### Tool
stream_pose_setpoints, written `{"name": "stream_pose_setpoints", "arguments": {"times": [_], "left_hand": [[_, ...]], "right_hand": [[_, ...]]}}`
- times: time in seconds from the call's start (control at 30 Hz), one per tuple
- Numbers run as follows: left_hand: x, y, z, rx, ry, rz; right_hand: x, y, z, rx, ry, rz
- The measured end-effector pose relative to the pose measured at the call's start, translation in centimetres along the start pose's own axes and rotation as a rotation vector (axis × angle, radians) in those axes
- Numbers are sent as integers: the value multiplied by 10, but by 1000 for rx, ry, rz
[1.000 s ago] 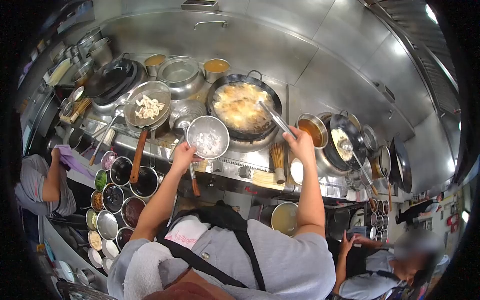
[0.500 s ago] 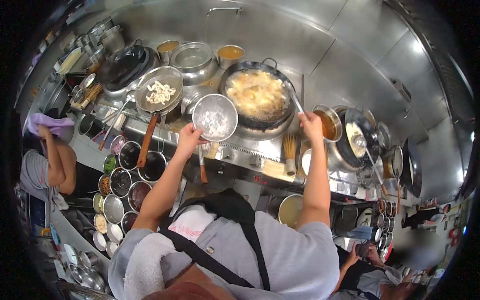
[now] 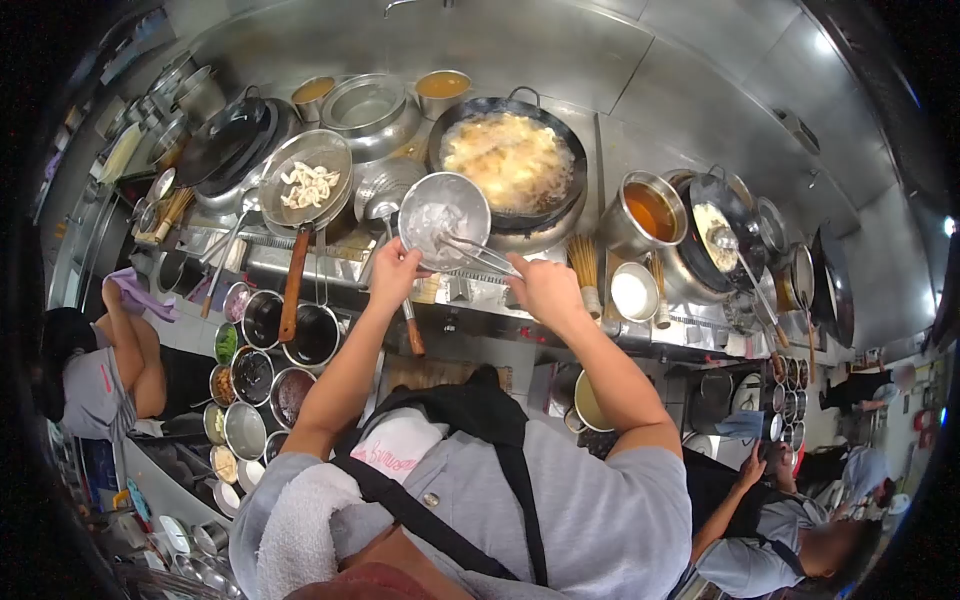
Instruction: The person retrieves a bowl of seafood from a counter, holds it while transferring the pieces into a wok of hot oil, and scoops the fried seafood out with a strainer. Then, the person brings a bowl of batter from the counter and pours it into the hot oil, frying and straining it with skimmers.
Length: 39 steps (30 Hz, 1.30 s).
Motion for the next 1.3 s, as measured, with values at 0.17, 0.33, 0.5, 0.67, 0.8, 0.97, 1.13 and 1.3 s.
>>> {"name": "stream_pose_setpoints", "arguments": {"times": [0.17,0.33,0.5,0.67,0.8,0.97,1.13,1.3], "left_hand": [[-19,24,5,-68,-71,-175],[-36,27,1,-57,-129,-69],[-33,11,-1,-80,-143,-98],[-32,1,5,-23,-102,-81],[-23,-6,11,13,-83,-26],[-14,-9,16,72,-75,50],[10,-31,14,204,-8,176],[16,-14,19,88,-51,12]], "right_hand": [[-47,-43,5,243,-91,149],[-44,-113,35,398,-124,101],[52,-217,62,657,23,774],[17,-214,67,583,-90,695],[-23,-188,58,493,-140,522],[-61,-90,30,58,-222,361],[-31,-27,8,164,-4,31],[4,-42,10,88,-93,79]]}}
Point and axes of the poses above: each hand's wrist, its own z-axis towards the middle knuckle, its own x-axis out of the palm, y = z × x, the point moved 10 cm from there along z, towards the middle knuckle, and after that the axes turned 5 degrees about x, right-handed, at the moved point
